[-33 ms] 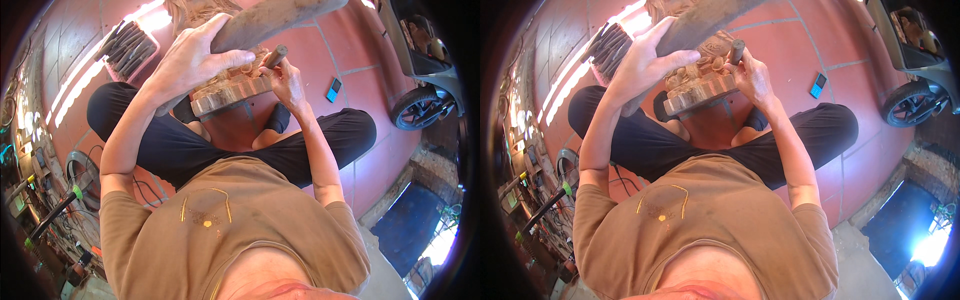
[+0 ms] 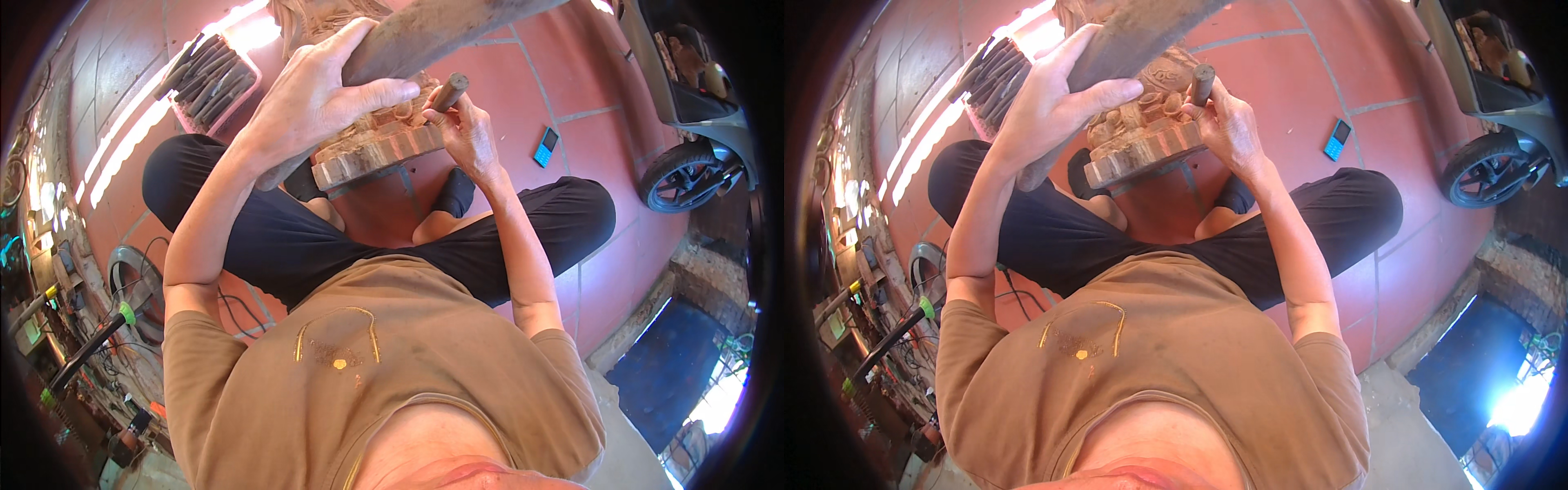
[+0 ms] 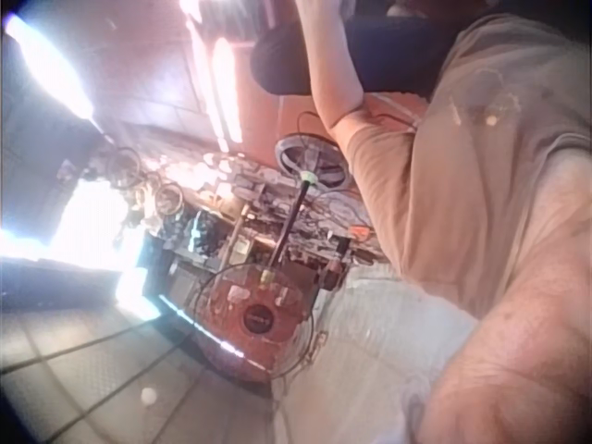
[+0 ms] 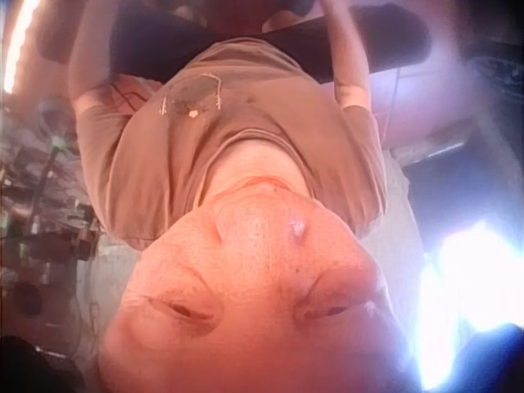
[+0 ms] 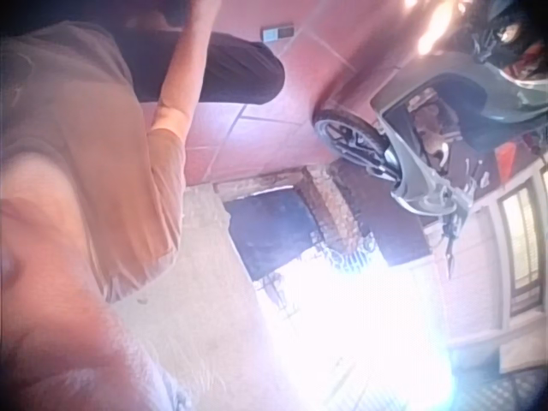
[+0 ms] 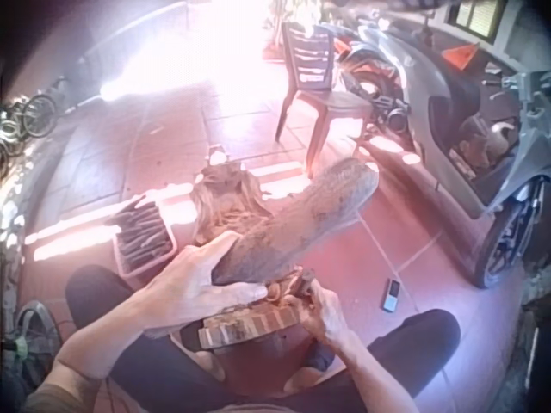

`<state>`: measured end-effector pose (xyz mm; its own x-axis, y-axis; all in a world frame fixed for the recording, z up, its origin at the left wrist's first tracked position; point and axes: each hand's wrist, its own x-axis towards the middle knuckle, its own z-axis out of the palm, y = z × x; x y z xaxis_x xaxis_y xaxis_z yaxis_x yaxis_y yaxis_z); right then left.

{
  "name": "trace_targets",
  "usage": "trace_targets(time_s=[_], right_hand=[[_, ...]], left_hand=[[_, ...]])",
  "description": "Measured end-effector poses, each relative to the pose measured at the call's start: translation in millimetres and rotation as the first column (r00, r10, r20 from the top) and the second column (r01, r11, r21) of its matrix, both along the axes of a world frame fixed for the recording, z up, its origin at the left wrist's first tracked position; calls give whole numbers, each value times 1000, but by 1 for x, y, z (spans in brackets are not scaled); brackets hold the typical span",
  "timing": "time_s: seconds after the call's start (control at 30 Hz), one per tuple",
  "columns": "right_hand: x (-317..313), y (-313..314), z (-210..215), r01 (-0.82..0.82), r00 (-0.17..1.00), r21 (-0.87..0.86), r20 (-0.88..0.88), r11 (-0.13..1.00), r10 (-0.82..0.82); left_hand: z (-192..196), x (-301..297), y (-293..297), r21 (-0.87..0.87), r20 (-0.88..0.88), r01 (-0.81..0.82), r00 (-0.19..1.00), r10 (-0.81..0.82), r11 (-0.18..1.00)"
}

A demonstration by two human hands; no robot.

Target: The person carves a wooden block using a chisel and mallet while sitting cross-legged on the floor. They repeatedly strike the chisel to shape the wood, occasionally adjusting the block's position.

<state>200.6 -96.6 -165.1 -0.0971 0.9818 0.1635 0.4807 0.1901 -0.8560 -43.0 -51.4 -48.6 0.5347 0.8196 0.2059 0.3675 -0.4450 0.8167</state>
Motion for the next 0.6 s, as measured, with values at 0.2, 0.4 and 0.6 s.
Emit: trace_targets(time_s=[0.2, 0.4, 0.6], right_hand=[[2, 7, -12, 25, 998, 52, 54, 998, -28], [0, 7, -9, 31, 997, 81, 61, 996, -36], [-1, 9, -11, 22, 998, 110, 51, 994, -28]], left_hand=[[-5, 6, 0, -125, -423, 63, 899, -111, 990], [-4, 2, 0, -21, -224, 16, 974, -21, 1000], [12, 4, -6, -9, -47, 12, 999, -12, 1000]])
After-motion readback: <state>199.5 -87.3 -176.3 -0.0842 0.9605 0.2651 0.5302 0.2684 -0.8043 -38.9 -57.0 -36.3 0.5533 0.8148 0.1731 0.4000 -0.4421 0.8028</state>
